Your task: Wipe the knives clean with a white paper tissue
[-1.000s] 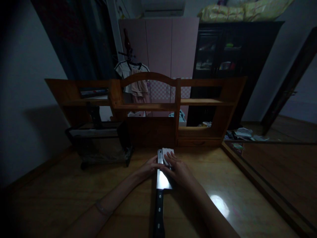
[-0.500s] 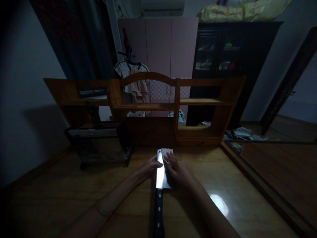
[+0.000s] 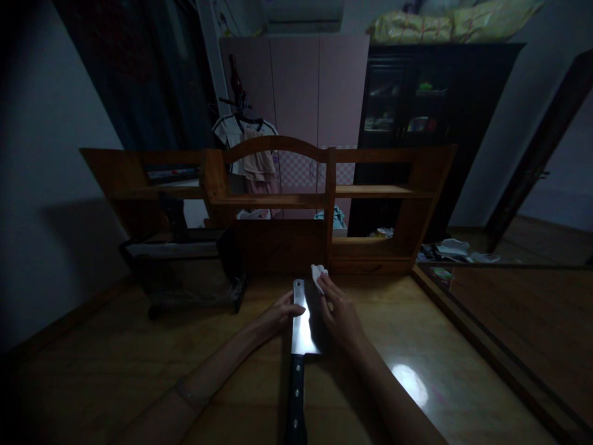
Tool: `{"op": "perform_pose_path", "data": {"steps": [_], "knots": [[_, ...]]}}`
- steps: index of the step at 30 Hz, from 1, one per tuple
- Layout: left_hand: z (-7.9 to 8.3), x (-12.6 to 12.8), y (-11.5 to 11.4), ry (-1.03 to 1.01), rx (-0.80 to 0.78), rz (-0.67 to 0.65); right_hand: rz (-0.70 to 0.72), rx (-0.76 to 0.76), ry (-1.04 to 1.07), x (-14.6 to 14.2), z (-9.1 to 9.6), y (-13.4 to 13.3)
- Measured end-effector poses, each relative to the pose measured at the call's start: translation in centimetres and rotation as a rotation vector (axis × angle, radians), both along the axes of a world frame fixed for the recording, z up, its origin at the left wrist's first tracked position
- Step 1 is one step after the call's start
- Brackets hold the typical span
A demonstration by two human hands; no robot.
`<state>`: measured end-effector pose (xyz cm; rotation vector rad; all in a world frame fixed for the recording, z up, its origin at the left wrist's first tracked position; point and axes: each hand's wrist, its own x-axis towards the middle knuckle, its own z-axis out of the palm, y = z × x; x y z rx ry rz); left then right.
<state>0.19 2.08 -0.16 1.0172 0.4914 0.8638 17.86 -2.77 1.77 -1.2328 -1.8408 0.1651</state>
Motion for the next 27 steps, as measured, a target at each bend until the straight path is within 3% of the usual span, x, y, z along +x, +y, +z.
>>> {"op": "perform_pose_path", "data": {"steps": [4,8,14,22,27], "knots": [[-0.4,-0.3,0.1,0.006,0.065,-0.04,0.247,-0.057,-0.15,-1.5,0.7,-0.7],[-0.3,-0.6,0.0,0.062,0.096,-0.08,0.327,-0.112,-0.178,-2.2,1.0,-0.8],[-0.2,-0.5,0.1,0.019,0.081,-0.073,0.236,-0.121,-0.19,-1.6,0.5,-0.1],[-0.6,-0.4,0.5,0.086,0.089,-0.032,-0.002,-0.114,-0.338,0.5,-0.1,0.4],[-0.1,-0.5,0.2,0.099,0.091,-0.049,-0.111,-0.158,-0.222,0.2,0.6,0.0]]}}
